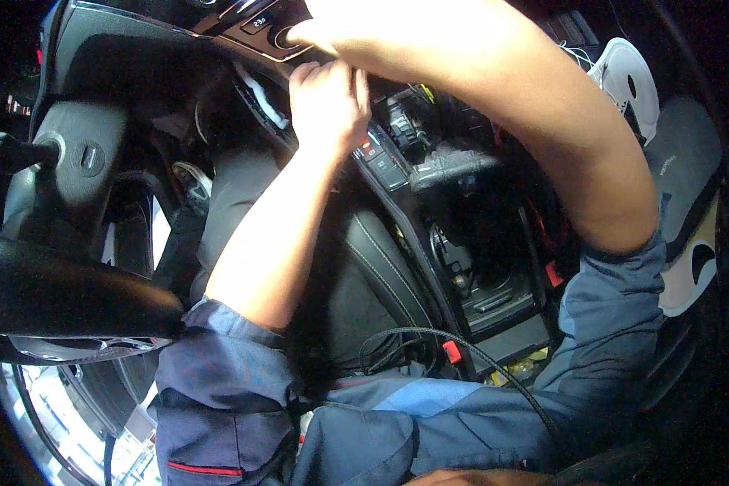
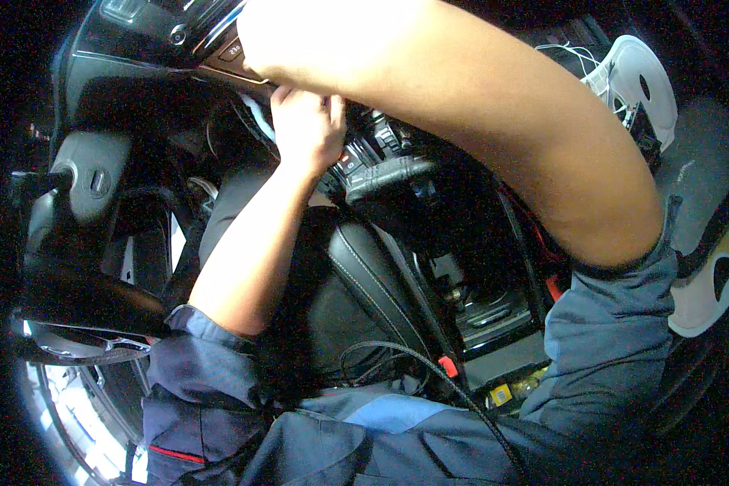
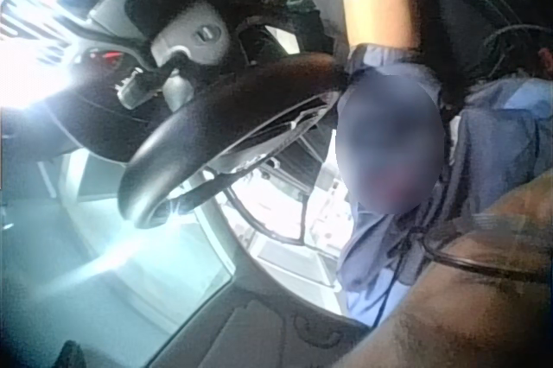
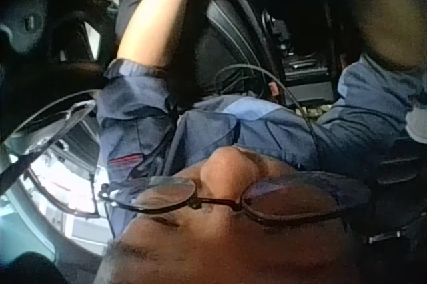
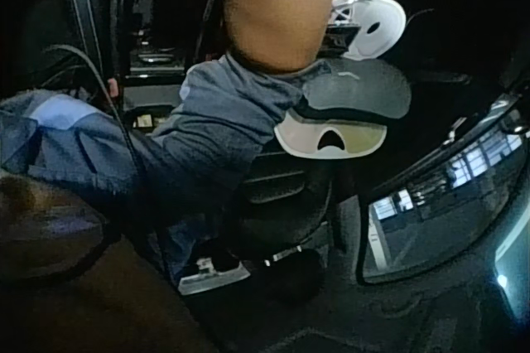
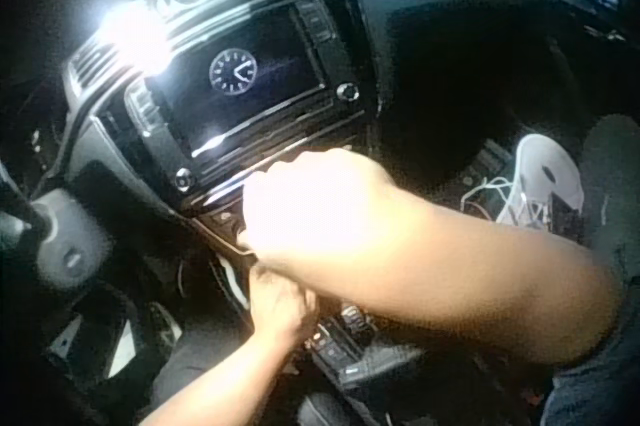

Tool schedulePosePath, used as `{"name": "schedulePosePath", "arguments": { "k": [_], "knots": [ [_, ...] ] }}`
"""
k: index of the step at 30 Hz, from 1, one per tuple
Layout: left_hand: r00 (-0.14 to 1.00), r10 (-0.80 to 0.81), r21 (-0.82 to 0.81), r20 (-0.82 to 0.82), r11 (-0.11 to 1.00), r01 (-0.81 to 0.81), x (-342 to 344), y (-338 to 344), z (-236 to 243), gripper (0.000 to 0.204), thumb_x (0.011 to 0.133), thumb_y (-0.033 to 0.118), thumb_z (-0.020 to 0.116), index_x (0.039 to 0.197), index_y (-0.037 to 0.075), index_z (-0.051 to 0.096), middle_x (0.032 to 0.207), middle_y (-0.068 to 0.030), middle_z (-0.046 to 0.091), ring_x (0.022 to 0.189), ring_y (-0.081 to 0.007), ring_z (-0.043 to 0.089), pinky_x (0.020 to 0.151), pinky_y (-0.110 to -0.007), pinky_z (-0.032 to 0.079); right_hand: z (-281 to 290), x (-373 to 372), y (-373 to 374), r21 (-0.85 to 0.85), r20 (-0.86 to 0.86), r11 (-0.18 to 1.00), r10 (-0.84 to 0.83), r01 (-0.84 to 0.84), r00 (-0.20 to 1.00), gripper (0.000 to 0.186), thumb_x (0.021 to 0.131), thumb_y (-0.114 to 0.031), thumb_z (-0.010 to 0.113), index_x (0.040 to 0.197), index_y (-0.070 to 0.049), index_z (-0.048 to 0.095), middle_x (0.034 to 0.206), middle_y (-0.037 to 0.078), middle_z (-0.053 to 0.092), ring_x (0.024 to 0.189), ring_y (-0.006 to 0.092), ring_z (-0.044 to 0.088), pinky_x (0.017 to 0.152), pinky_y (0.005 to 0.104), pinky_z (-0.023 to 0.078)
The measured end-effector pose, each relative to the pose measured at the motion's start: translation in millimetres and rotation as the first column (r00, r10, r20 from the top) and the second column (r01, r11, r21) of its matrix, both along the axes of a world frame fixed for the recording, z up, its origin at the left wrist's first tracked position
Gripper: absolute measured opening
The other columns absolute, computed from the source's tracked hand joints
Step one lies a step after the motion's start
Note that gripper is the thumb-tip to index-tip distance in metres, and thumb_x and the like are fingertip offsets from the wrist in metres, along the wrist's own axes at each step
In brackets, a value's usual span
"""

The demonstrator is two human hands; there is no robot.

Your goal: The person sits in the driver seat and works on the car's center console, connecting red and black wires to the stereo unit and using a blue pry tool to remove and reposition interior trim panels. The person handles the stereo unit, wiring harness, and trim pieces throughout the clip.

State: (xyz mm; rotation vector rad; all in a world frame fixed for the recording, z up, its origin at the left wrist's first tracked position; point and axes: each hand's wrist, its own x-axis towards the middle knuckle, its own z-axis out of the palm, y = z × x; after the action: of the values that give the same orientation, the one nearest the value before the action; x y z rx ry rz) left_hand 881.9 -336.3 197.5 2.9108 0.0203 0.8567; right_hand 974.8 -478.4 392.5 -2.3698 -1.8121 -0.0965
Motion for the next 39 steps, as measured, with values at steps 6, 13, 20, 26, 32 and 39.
{"name": "schedulePosePath", "arguments": {
  "k": [6,13,20,26,32,39],
  "knots": [
    [1.0,0.018,0.061,0.012,0.998,-0.019,0.9,0.0,-0.4,0.016,0.091,0.02,0.07,0.089,0.005,0.065,0.082,-0.0118,0.071,0.085,-0.03,0.07,0.103,-0.045,0.045,8.1,15.7,2.5,0.061,-0.051,0.936,0.348,-0.345,0.936,0.024,0.097,-0.015,0.062,0.109,0.003,0.071,0.101,0.021,0.072,0.093,0.0334,0.073,0.083,0.0423,0.059],
    [0.998,0.04,-0.047,-0.045,0.998,-0.042,0.9,-1.8,-1.1,0.017,0.092,0.021,0.069,0.09,0.005,0.065,0.082,-0.0118,0.071,0.085,-0.0297,0.07,0.103,-0.045,0.046,11.5,16.2,1.7,-0.169,-0.078,0.98,0.091,-0.103,0.993,0.024,0.096,-0.014,0.064,0.11,0.003,0.07,0.098,0.021,0.073,0.094,0.0322,0.073,0.083,0.0408,0.058],
    [1.0,0.019,-0.012,-0.007,1.0,-0.019,-0.3,0.6,-0.6,0.02,0.087,0.019,0.073,0.096,0.003,0.065,0.09,-0.0137,0.069,0.097,-0.0318,0.067,0.104,-0.046,0.044,-13.6,11.1,7.9,0.211,0.041,0.935,0.285,-0.287,0.958,0.025,0.096,-0.017,0.063,0.109,0.004,0.07,0.094,0.02,0.074,0.089,0.0314,0.074,0.08,0.0407,0.06],
    [0.997,-0.02,-0.139,0.076,0.99,0.031,1.5,0.7,-2.7,0.027,0.083,0.022,0.076,0.1,0.003,0.065,0.09,-0.0145,0.069,0.095,-0.0336,0.068,0.102,-0.047,0.045,0.9,20.1,6.9,-0.097,-0.073,0.989,0.107,-0.113,0.992,0.026,0.091,-0.016,0.068,0.11,0.003,0.07,0.094,0.021,0.074,0.09,0.0312,0.074,0.081,0.0409,0.06],
    [0.999,-0.038,-0.017,0.029,0.999,0.038,-0.3,-0.1,0.4,0.035,0.08,0.028,0.078,0.104,0.005,0.065,0.092,-0.0124,0.069,0.093,-0.0332,0.068,0.099,-0.047,0.045,-6.5,13.9,5.9,0.119,-0.012,0.941,0.321,-0.317,0.947,0.022,0.093,-0.016,0.069,0.107,0.001,0.07,0.092,0.02,0.073,0.091,0.0316,0.073,0.081,0.0402,0.059],
    [0.996,-0.006,-0.076,-0.086,0.997,0.0,4.6,-1.2,1.1,0.031,0.082,0.03,0.074,0.098,0.003,0.068,0.091,-0.0142,0.069,0.088,-0.0303,0.069,0.095,-0.046,0.046,-3.5,17.3,6.7,-0.029,-0.143,0.994,0.102,-0.107,0.985,0.017,0.095,-0.013,0.066,0.104,0.0,0.07,0.086,0.019,0.072,0.082,0.0334,0.074,0.078,0.0411,0.06]
  ]
}}
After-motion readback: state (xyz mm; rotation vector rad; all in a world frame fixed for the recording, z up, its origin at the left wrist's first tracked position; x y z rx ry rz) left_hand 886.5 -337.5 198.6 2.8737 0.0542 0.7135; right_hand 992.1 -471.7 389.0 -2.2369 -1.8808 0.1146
